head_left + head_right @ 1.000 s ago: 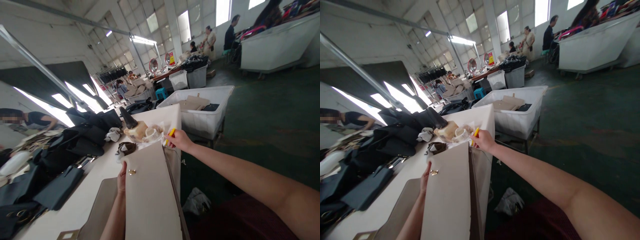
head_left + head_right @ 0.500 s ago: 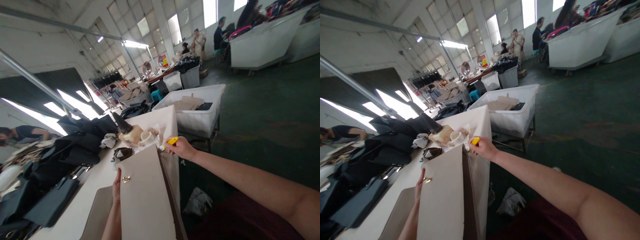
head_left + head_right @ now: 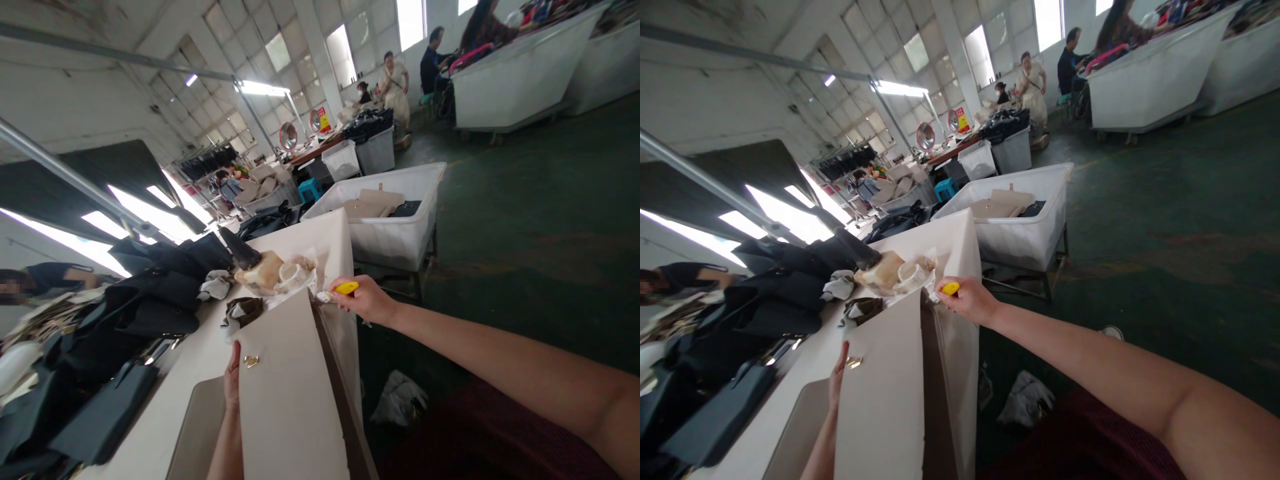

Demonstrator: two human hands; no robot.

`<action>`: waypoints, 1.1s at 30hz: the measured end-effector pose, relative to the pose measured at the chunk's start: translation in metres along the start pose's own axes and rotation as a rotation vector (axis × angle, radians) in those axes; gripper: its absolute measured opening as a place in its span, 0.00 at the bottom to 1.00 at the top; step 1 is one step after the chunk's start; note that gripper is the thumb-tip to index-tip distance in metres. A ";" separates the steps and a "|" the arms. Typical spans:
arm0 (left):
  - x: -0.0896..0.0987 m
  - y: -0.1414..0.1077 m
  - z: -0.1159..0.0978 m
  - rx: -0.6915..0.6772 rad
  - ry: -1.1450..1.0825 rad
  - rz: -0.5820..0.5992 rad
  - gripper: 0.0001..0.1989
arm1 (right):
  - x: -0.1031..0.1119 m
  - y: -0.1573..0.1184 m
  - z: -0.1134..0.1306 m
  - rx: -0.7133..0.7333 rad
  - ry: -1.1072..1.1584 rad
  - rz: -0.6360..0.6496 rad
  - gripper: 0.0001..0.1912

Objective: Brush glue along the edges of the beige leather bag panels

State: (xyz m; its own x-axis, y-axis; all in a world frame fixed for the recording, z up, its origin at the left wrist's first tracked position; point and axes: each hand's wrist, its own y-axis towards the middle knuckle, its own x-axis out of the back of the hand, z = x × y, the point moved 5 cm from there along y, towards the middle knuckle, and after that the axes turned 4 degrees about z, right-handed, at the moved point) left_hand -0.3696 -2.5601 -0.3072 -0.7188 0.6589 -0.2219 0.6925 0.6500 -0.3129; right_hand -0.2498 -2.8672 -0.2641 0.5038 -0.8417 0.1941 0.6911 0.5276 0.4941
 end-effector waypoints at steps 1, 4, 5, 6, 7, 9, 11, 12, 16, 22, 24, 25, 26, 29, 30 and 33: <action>-0.001 0.000 0.001 0.017 -0.030 0.026 0.32 | 0.002 -0.001 0.002 0.002 0.010 -0.008 0.10; 0.003 0.005 0.002 -0.023 0.002 0.013 0.31 | 0.009 0.000 0.004 -0.013 0.064 -0.046 0.11; 0.008 0.009 0.000 -0.068 0.054 -0.023 0.32 | 0.011 0.001 0.003 -0.034 0.096 -0.065 0.11; 0.013 0.013 -0.001 -0.115 0.111 -0.058 0.34 | 0.011 0.003 0.001 -0.066 0.132 -0.082 0.11; 0.017 0.017 -0.002 -0.156 0.161 -0.083 0.36 | 0.010 0.005 -0.003 -0.106 0.167 -0.099 0.10; 0.023 0.025 -0.002 -0.226 0.218 -0.084 0.37 | 0.005 0.010 -0.011 -0.186 0.220 -0.119 0.09; 0.025 0.031 -0.001 -0.259 0.235 -0.041 0.35 | -0.001 0.015 -0.018 -0.241 0.236 -0.124 0.07; 0.025 0.032 0.000 -0.275 0.233 -0.026 0.34 | -0.004 0.016 -0.021 -0.261 0.234 -0.123 0.06; 0.022 0.031 0.001 -0.316 0.242 -0.010 0.33 | -0.004 0.018 -0.024 -0.338 0.206 -0.136 0.06; 0.021 0.026 -0.006 -0.314 0.344 -0.034 0.32 | 0.004 0.023 -0.021 -0.368 0.227 -0.197 0.06; 0.021 0.024 -0.005 -0.269 0.342 -0.055 0.33 | 0.001 0.025 -0.024 -0.418 0.214 -0.189 0.06; 0.020 0.023 -0.004 -0.250 0.334 -0.064 0.33 | 0.000 0.025 -0.025 -0.440 0.203 -0.182 0.06; 0.020 0.023 -0.004 -0.240 0.322 -0.073 0.33 | -0.001 0.026 -0.026 -0.452 0.193 -0.177 0.06; 0.019 0.022 -0.003 -0.240 0.291 -0.090 0.36 | 0.002 0.026 -0.023 -0.450 0.183 -0.190 0.06; 0.020 0.023 -0.003 -0.236 0.284 -0.087 0.37 | 0.004 0.026 -0.022 -0.448 0.183 -0.201 0.06; 0.025 0.028 -0.002 -0.212 0.254 -0.066 0.37 | 0.005 0.027 -0.021 -0.469 0.182 -0.216 0.07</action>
State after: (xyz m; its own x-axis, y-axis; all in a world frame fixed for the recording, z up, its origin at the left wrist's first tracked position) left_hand -0.3686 -2.5248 -0.3198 -0.7423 0.6690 0.0380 0.6619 0.7409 -0.1141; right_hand -0.2176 -2.8546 -0.2677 0.3775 -0.9252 -0.0400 0.9248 0.3744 0.0678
